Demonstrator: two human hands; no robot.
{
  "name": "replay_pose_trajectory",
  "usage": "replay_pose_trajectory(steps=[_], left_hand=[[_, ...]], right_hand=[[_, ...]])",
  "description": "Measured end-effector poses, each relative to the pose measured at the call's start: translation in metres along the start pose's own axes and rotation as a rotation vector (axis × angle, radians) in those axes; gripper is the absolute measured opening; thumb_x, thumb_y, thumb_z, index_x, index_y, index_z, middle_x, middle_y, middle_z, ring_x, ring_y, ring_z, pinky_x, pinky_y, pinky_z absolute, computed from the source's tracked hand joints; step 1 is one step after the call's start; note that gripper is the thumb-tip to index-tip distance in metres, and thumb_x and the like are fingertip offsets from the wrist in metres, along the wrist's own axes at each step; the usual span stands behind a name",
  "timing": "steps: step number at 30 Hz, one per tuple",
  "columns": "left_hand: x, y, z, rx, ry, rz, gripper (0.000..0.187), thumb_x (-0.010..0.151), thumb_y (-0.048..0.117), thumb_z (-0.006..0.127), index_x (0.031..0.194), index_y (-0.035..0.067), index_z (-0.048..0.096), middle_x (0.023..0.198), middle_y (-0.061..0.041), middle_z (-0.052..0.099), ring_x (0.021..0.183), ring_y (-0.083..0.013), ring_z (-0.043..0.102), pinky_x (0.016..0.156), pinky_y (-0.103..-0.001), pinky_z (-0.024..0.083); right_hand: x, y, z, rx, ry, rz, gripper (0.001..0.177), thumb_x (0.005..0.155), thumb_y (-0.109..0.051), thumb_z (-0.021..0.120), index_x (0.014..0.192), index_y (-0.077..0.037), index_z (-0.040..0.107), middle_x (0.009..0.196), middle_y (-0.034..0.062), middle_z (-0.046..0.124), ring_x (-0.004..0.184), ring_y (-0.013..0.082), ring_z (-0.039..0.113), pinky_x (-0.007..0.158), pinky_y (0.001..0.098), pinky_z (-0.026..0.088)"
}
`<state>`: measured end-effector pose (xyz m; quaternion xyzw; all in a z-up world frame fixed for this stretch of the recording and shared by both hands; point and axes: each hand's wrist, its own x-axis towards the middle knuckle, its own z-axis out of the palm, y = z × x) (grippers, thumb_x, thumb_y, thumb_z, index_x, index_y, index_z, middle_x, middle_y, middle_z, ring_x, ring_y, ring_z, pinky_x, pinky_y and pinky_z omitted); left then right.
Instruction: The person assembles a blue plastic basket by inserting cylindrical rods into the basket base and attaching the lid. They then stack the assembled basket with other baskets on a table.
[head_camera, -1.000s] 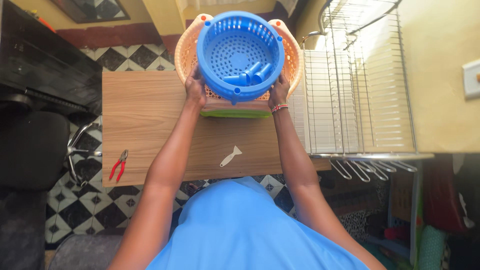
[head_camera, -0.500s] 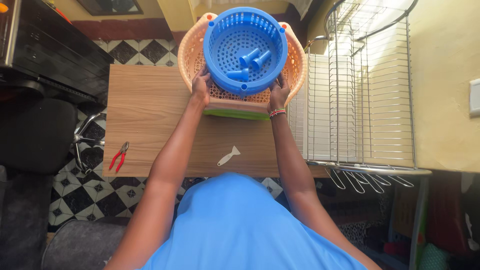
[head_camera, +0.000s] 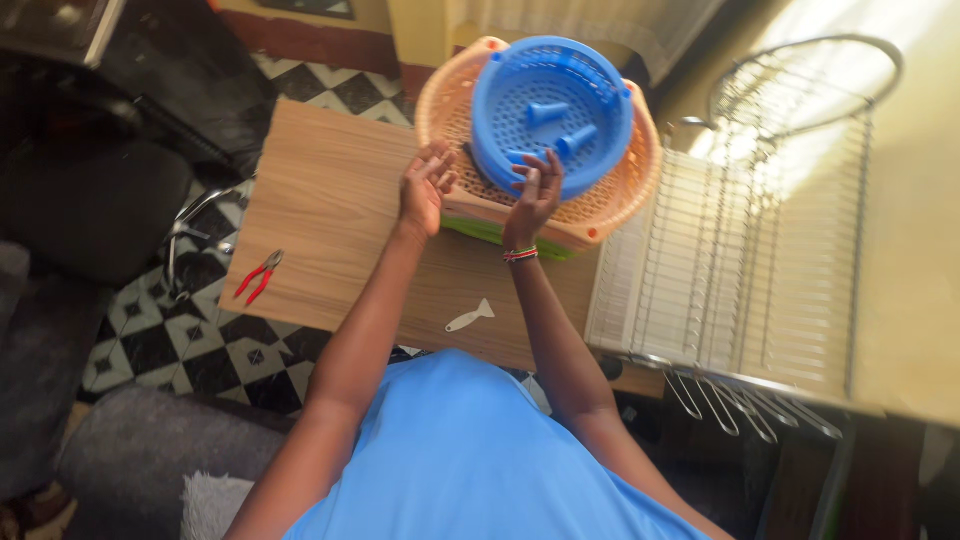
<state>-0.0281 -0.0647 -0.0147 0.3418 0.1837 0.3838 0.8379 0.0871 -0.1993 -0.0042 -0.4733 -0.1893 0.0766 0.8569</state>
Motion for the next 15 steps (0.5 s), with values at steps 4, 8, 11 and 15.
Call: replay_pose_trajectory(steps=[4, 8, 11, 15], left_hand=[[-0.051, -0.003, 0.016, 0.275, -0.084, 0.144, 0.058, 0.110, 0.033, 0.036, 0.161, 0.005, 0.029, 0.169, -0.012, 0.026, 0.151, -0.0203, 0.025, 0.120, -0.034, 0.023], [-0.079, 0.039, -0.007, 0.503, 0.075, 0.235, 0.070, 0.108, 0.045, 0.036, 0.162, 0.003, 0.026, 0.172, -0.013, 0.024, 0.159, -0.0269, 0.020, 0.127, -0.039, 0.018], [-0.084, 0.085, -0.040, 0.437, 0.015, 0.337, 0.075, 0.110, 0.051, 0.033, 0.165, 0.006, 0.008, 0.176, -0.012, 0.008, 0.163, -0.0252, 0.006, 0.129, -0.037, 0.007], [-0.111, 0.147, -0.091, 0.495, 0.166, 0.408, 0.081, 0.105, 0.057, 0.030, 0.165, 0.011, -0.001, 0.174, -0.010, -0.004, 0.160, -0.0246, -0.002, 0.125, -0.041, 0.010]], right_hand=[[-0.037, 0.026, 0.067, 0.025, -0.369, 0.180, 0.057, 0.114, -0.039, 0.043, 0.152, 0.003, 0.048, 0.153, 0.0182, 0.052, 0.139, 0.0253, 0.050, 0.114, 0.0401, 0.037], [-0.077, 0.039, 0.127, 0.013, -0.680, 0.399, 0.074, 0.110, -0.054, 0.028, 0.163, -0.003, 0.022, 0.172, 0.0105, 0.019, 0.160, 0.0228, 0.013, 0.128, 0.0354, 0.012], [-0.119, 0.038, 0.166, 0.067, -0.890, 0.486, 0.075, 0.109, -0.054, 0.029, 0.164, -0.004, 0.017, 0.174, 0.0090, 0.011, 0.162, 0.0230, 0.004, 0.129, 0.0356, 0.008], [-0.188, 0.024, 0.213, -0.098, -1.079, 0.402, 0.074, 0.109, -0.052, 0.031, 0.164, -0.006, 0.014, 0.175, 0.0090, 0.009, 0.161, 0.0235, 0.002, 0.127, 0.0373, 0.003]])
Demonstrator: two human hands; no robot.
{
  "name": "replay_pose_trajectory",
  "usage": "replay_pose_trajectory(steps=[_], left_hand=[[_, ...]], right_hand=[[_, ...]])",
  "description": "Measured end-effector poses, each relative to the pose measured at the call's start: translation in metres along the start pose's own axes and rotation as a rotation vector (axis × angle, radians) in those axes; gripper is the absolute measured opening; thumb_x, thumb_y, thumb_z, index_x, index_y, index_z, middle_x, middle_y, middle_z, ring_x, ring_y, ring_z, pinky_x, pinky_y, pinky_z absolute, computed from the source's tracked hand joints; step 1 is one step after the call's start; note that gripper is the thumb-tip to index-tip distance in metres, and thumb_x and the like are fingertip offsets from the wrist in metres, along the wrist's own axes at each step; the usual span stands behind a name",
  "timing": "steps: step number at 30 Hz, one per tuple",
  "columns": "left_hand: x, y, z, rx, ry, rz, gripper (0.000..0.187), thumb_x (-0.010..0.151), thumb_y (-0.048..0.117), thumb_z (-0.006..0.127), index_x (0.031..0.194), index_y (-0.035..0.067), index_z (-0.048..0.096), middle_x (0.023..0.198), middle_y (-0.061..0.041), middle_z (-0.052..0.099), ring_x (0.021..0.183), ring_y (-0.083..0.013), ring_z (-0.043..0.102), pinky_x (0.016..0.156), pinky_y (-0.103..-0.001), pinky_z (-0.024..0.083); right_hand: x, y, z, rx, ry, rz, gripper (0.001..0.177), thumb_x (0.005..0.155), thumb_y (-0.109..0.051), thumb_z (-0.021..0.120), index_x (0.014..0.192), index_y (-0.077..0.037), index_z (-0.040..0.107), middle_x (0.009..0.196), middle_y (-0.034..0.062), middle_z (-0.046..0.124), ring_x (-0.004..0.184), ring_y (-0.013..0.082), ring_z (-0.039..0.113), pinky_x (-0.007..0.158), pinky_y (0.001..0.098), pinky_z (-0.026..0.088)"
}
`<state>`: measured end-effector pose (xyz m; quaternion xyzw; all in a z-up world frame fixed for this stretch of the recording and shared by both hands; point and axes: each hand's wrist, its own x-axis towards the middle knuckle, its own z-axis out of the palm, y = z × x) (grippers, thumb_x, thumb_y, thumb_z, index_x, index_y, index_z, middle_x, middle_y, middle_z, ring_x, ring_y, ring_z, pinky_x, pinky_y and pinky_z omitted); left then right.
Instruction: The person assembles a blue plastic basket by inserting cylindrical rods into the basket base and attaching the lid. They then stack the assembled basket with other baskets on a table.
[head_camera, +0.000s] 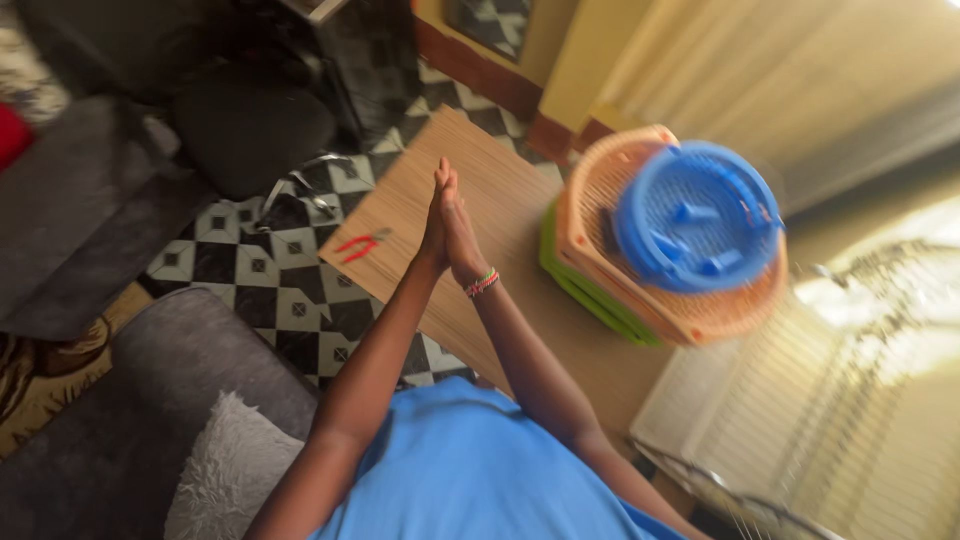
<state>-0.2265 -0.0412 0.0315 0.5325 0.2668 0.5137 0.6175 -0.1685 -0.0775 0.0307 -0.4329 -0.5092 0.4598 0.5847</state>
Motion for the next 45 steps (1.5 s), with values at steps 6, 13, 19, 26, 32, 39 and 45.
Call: replay_pose_trajectory(steps=[6, 13, 19, 26, 32, 39, 45], left_hand=[[-0.021, 0.043, -0.090, 0.013, 0.123, 0.069, 0.078, 0.108, 0.052, 0.035, 0.166, 0.012, 0.001, 0.176, -0.011, -0.004, 0.162, -0.0247, -0.005, 0.129, -0.041, 0.003], [-0.037, 0.081, -0.199, -0.071, 0.277, 0.070, 0.058, 0.102, 0.024, 0.060, 0.154, 0.004, 0.044, 0.163, -0.015, 0.037, 0.154, -0.0263, 0.029, 0.125, -0.042, 0.022], [-0.046, 0.098, -0.280, -0.191, 0.408, 0.071, 0.032, 0.097, 0.015, 0.059, 0.128, 0.007, 0.062, 0.132, -0.007, 0.066, 0.122, -0.0174, 0.061, 0.104, -0.035, 0.046], [-0.017, 0.093, -0.351, -0.278, 0.544, 0.121, 0.010, 0.090, 0.005, 0.056, 0.083, 0.011, 0.059, 0.095, -0.003, 0.070, 0.089, -0.0150, 0.067, 0.081, -0.029, 0.052], [0.047, 0.100, -0.411, -0.256, 0.589, 0.080, 0.011, 0.087, 0.008, 0.047, 0.082, 0.012, 0.056, 0.090, -0.005, 0.069, 0.085, -0.0171, 0.067, 0.077, -0.030, 0.052], [0.100, 0.109, -0.461, -0.306, 0.500, 0.114, 0.010, 0.092, 0.013, 0.046, 0.088, 0.013, 0.055, 0.094, -0.005, 0.067, 0.089, -0.0176, 0.067, 0.081, -0.030, 0.052], [0.169, 0.124, -0.493, -0.121, 0.508, 0.111, 0.021, 0.102, 0.023, 0.062, 0.111, 0.005, 0.068, 0.100, -0.003, 0.068, 0.093, -0.0105, 0.065, 0.081, -0.027, 0.052]], right_hand=[[0.013, -0.002, 0.094, 0.156, -0.175, -0.119, 0.069, 0.112, -0.051, 0.032, 0.162, -0.004, 0.032, 0.175, 0.0120, 0.019, 0.163, 0.0261, 0.011, 0.130, 0.0401, 0.011], [0.049, 0.036, 0.180, 0.898, -0.065, 0.124, 0.061, 0.109, -0.051, 0.034, 0.157, -0.013, 0.035, 0.159, 0.0153, 0.044, 0.146, 0.0308, 0.043, 0.121, 0.0462, 0.034], [0.077, 0.064, 0.218, 0.952, -0.093, 0.239, 0.049, 0.108, -0.041, 0.046, 0.149, -0.013, 0.045, 0.139, 0.0070, 0.060, 0.123, 0.0223, 0.060, 0.104, 0.0406, 0.050], [0.142, 0.099, 0.254, 0.912, -0.102, 0.291, 0.042, 0.106, -0.028, 0.056, 0.145, -0.013, 0.049, 0.116, -0.0003, 0.065, 0.099, 0.0145, 0.063, 0.082, 0.0325, 0.053], [0.210, 0.110, 0.294, 0.931, -0.085, 0.317, 0.037, 0.107, -0.025, 0.055, 0.141, -0.012, 0.050, 0.111, -0.0015, 0.063, 0.094, 0.0133, 0.062, 0.078, 0.0305, 0.050], [0.269, 0.103, 0.336, 0.822, -0.045, 0.340, 0.033, 0.102, -0.018, 0.055, 0.134, -0.011, 0.054, 0.107, 0.0001, 0.066, 0.089, 0.0137, 0.065, 0.075, 0.0292, 0.052], [0.323, 0.088, 0.365, 0.445, 0.044, 0.170, 0.018, 0.104, -0.015, 0.064, 0.118, -0.004, 0.065, 0.100, 0.0018, 0.068, 0.083, 0.0115, 0.066, 0.071, 0.0264, 0.053]])
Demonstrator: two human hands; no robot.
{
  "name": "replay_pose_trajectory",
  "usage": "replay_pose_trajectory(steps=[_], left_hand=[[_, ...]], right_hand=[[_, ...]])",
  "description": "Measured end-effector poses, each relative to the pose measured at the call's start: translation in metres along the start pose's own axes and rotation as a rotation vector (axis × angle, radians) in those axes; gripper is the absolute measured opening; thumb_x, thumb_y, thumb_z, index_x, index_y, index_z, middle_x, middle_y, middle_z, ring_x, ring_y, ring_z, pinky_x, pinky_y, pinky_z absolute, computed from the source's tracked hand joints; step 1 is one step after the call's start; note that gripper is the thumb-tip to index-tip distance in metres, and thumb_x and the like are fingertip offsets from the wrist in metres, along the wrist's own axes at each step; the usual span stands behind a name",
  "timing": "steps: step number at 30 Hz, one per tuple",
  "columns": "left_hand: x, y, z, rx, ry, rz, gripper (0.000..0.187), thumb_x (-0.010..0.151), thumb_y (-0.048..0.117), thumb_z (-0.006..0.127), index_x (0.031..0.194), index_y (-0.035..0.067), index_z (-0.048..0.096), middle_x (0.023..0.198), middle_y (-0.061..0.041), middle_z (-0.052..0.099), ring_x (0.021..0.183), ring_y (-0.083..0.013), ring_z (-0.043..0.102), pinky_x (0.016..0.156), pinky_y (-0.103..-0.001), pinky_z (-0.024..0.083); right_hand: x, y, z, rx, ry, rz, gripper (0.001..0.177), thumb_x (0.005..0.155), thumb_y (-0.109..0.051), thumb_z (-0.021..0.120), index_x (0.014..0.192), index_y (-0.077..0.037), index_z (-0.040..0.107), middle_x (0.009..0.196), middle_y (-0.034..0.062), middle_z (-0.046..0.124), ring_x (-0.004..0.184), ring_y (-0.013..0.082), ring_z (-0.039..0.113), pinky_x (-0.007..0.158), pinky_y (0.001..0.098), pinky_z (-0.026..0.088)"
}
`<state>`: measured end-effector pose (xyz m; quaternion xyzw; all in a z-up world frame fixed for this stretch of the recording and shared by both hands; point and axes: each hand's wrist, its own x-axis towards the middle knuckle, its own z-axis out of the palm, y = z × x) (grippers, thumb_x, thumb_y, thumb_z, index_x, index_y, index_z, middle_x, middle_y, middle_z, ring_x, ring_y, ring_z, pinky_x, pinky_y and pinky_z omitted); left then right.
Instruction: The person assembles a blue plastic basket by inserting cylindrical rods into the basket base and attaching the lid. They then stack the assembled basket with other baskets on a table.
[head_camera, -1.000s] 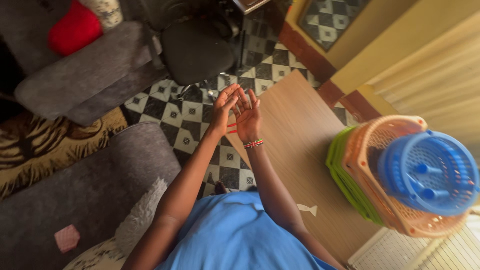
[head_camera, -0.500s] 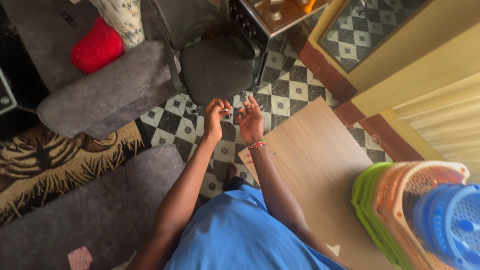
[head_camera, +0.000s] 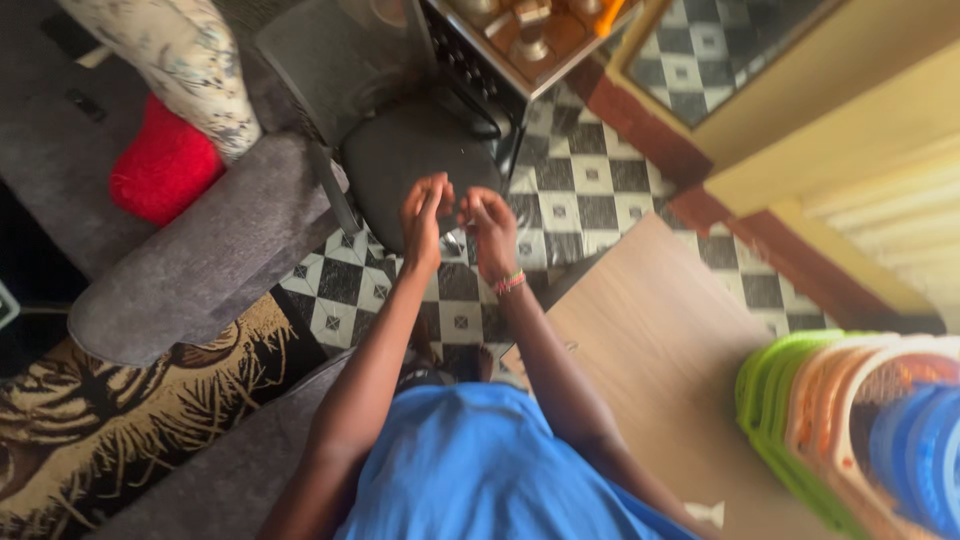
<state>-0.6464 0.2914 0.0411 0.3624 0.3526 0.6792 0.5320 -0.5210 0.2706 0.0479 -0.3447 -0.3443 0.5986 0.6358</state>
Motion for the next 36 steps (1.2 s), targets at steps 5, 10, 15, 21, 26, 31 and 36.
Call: replay_pose_trajectory(steps=[5, 10, 15, 21, 26, 31, 36], left_hand=[[0.061, 0.013, 0.015, -0.050, -0.111, 0.021, 0.023, 0.105, 0.017, 0.068, 0.119, 0.000, 0.071, 0.099, 0.000, 0.067, 0.089, -0.0055, 0.059, 0.077, -0.022, 0.050], [0.104, 0.029, 0.027, -0.109, -0.243, 0.018, 0.021, 0.104, 0.015, 0.067, 0.118, -0.001, 0.068, 0.098, -0.002, 0.068, 0.086, -0.0059, 0.062, 0.076, -0.021, 0.052], [0.130, 0.031, 0.040, -0.106, -0.365, -0.032, 0.020, 0.104, 0.016, 0.066, 0.115, -0.001, 0.067, 0.099, -0.002, 0.068, 0.088, -0.0061, 0.064, 0.078, -0.021, 0.053], [0.157, 0.015, 0.068, -0.101, -0.428, -0.017, 0.020, 0.105, 0.016, 0.068, 0.116, -0.001, 0.067, 0.098, -0.002, 0.067, 0.087, -0.0059, 0.062, 0.073, -0.021, 0.051], [0.178, 0.002, 0.097, -0.125, -0.457, -0.041, 0.022, 0.102, 0.018, 0.068, 0.116, 0.000, 0.067, 0.098, -0.002, 0.068, 0.086, -0.0066, 0.064, 0.073, -0.022, 0.055], [0.196, 0.004, 0.132, 0.127, -0.453, 0.177, 0.020, 0.103, 0.017, 0.070, 0.115, 0.001, 0.071, 0.102, -0.001, 0.071, 0.089, -0.0070, 0.063, 0.075, -0.023, 0.051], [0.212, 0.007, 0.155, 0.350, -0.476, 0.395, 0.015, 0.101, 0.016, 0.071, 0.110, 0.004, 0.074, 0.101, -0.002, 0.072, 0.087, -0.0097, 0.068, 0.072, -0.025, 0.053]], right_hand=[[0.049, -0.020, 0.040, -0.195, 0.024, -0.179, 0.022, 0.102, -0.016, 0.067, 0.114, 0.002, 0.072, 0.098, 0.0056, 0.075, 0.085, 0.0104, 0.069, 0.078, 0.0248, 0.055], [0.078, -0.033, 0.066, -0.203, 0.075, -0.298, 0.023, 0.102, -0.013, 0.069, 0.117, 0.004, 0.073, 0.098, 0.0068, 0.075, 0.085, 0.0095, 0.068, 0.077, 0.0246, 0.053], [0.091, -0.041, 0.070, -0.280, 0.223, -0.388, 0.024, 0.102, -0.011, 0.067, 0.120, 0.004, 0.072, 0.101, 0.0071, 0.075, 0.085, 0.0094, 0.069, 0.076, 0.0241, 0.056], [0.110, -0.053, 0.063, -0.372, 0.277, -0.503, 0.025, 0.104, -0.009, 0.065, 0.125, 0.004, 0.071, 0.104, 0.0060, 0.070, 0.091, 0.0095, 0.068, 0.081, 0.0244, 0.058], [0.140, -0.070, 0.039, -0.314, 0.308, -0.491, 0.024, 0.102, -0.011, 0.068, 0.118, 0.007, 0.071, 0.102, 0.0086, 0.074, 0.089, 0.0111, 0.070, 0.079, 0.0258, 0.059], [0.171, -0.099, 0.012, -0.297, 0.267, -0.466, 0.024, 0.101, -0.012, 0.069, 0.112, 0.009, 0.071, 0.097, 0.0100, 0.074, 0.086, 0.0129, 0.071, 0.080, 0.0272, 0.060], [0.197, -0.127, -0.017, -0.490, 0.277, -0.386, 0.020, 0.094, -0.008, 0.069, 0.104, 0.008, 0.073, 0.092, 0.0110, 0.076, 0.084, 0.0148, 0.075, 0.082, 0.0285, 0.065]])
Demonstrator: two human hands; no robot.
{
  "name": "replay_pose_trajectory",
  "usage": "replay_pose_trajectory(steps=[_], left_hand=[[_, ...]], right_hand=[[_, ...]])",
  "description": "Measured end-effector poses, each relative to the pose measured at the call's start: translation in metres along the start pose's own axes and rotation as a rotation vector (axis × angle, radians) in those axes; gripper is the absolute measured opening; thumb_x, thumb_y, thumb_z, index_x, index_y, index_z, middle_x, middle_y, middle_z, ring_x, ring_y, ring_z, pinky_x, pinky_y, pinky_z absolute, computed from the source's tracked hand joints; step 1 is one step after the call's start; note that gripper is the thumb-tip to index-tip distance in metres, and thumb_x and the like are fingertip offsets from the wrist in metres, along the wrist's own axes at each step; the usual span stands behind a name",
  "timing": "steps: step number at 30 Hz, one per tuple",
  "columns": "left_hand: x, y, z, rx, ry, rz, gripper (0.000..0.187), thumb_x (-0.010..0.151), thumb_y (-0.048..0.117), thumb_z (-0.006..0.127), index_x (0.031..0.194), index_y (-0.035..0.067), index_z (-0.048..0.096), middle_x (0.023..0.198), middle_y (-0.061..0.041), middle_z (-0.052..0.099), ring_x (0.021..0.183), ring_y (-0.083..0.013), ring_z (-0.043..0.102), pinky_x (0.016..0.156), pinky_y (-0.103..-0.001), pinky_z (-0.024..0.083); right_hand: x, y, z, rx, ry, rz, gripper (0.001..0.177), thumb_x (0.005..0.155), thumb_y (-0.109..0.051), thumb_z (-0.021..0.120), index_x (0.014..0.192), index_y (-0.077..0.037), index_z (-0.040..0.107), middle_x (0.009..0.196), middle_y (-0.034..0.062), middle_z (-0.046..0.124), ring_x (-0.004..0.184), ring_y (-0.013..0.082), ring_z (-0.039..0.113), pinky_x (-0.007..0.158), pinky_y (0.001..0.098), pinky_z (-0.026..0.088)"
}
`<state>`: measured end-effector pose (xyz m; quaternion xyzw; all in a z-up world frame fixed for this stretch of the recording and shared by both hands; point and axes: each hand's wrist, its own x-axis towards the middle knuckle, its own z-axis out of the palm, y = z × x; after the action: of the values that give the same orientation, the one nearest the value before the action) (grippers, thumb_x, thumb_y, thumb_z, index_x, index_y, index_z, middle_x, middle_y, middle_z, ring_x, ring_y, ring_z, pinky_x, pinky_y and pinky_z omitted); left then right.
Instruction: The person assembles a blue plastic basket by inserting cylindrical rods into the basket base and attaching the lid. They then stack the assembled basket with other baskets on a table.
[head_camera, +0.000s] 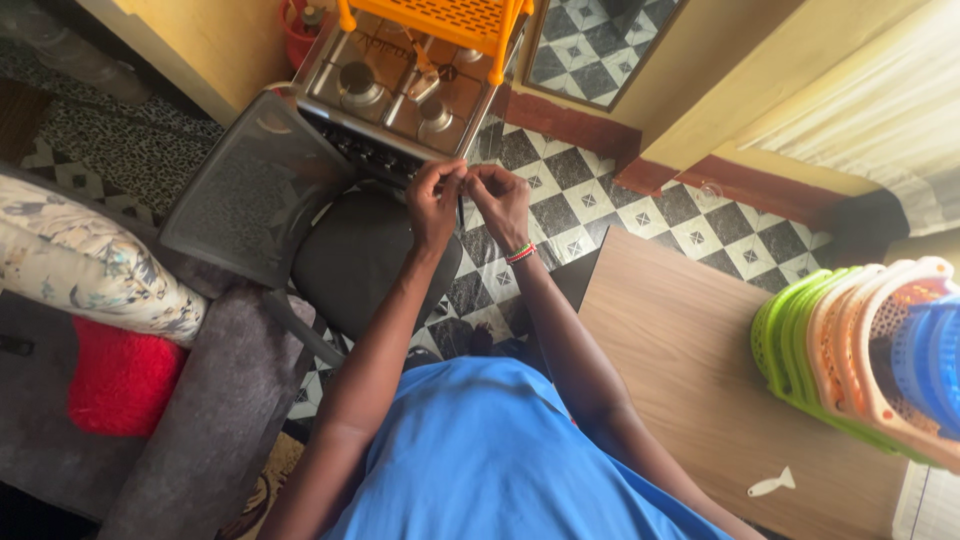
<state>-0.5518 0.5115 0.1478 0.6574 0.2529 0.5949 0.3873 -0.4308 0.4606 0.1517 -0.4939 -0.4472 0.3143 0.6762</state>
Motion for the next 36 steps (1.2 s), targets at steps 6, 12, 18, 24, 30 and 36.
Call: replay_pose_trajectory(steps=[6, 12, 18, 24, 30, 36], left_hand=[[0.019, -0.014, 0.013, 0.015, -0.014, 0.035, 0.014, 0.102, 0.014, 0.070, 0.111, 0.003, 0.073, 0.098, -0.004, 0.071, 0.084, -0.0105, 0.067, 0.071, -0.026, 0.055], [0.038, -0.045, 0.010, -0.051, -0.058, -0.055, 0.014, 0.104, 0.015, 0.068, 0.113, 0.004, 0.073, 0.097, -0.001, 0.071, 0.083, -0.0072, 0.064, 0.072, -0.024, 0.052], [0.061, -0.078, 0.004, -0.180, -0.066, -0.222, 0.017, 0.102, 0.016, 0.071, 0.113, 0.004, 0.075, 0.097, 0.000, 0.073, 0.081, -0.0050, 0.060, 0.072, -0.022, 0.050], [0.090, -0.115, -0.008, -0.483, -0.146, -0.550, 0.021, 0.100, 0.018, 0.069, 0.115, 0.004, 0.072, 0.098, -0.001, 0.074, 0.083, -0.0074, 0.067, 0.071, -0.024, 0.053], [0.130, -0.164, -0.006, -0.435, -0.083, -0.689, 0.025, 0.097, 0.017, 0.070, 0.120, 0.007, 0.068, 0.105, 0.000, 0.072, 0.093, -0.0096, 0.070, 0.074, -0.024, 0.054], [0.198, -0.220, 0.010, -0.505, -0.014, -0.833, 0.033, 0.091, 0.018, 0.071, 0.122, 0.010, 0.066, 0.107, -0.001, 0.073, 0.095, -0.0130, 0.070, 0.075, -0.029, 0.055]], right_hand=[[0.028, 0.001, -0.005, -0.260, 0.032, 0.010, 0.017, 0.091, -0.011, 0.072, 0.096, 0.004, 0.074, 0.085, 0.0079, 0.077, 0.078, 0.0122, 0.076, 0.076, 0.0265, 0.065], [0.044, 0.013, 0.011, -0.258, 0.122, -0.110, 0.016, 0.094, -0.013, 0.071, 0.089, 0.002, 0.068, 0.078, 0.0033, 0.070, 0.074, 0.0075, 0.066, 0.068, 0.0241, 0.056], [0.077, 0.038, 0.031, -0.213, 0.226, -0.059, 0.014, 0.092, -0.014, 0.067, 0.088, 0.000, 0.067, 0.080, 0.0018, 0.069, 0.072, 0.0072, 0.066, 0.064, 0.0225, 0.056], [0.118, 0.080, 0.028, 0.127, 0.248, 0.011, 0.018, 0.102, -0.020, 0.062, 0.096, -0.003, 0.064, 0.081, 0.0005, 0.066, 0.070, 0.0072, 0.063, 0.062, 0.0238, 0.053], [0.175, 0.129, 0.020, 0.340, 0.214, 0.250, 0.031, 0.106, -0.031, 0.056, 0.112, -0.002, 0.063, 0.095, 0.0059, 0.068, 0.075, 0.0168, 0.071, 0.065, 0.0298, 0.057], [0.268, 0.156, 0.001, 0.700, 0.150, 0.467, 0.050, 0.099, -0.025, 0.061, 0.143, -0.008, 0.044, 0.125, 0.0109, 0.064, 0.103, 0.0236, 0.069, 0.084, 0.0378, 0.059]])
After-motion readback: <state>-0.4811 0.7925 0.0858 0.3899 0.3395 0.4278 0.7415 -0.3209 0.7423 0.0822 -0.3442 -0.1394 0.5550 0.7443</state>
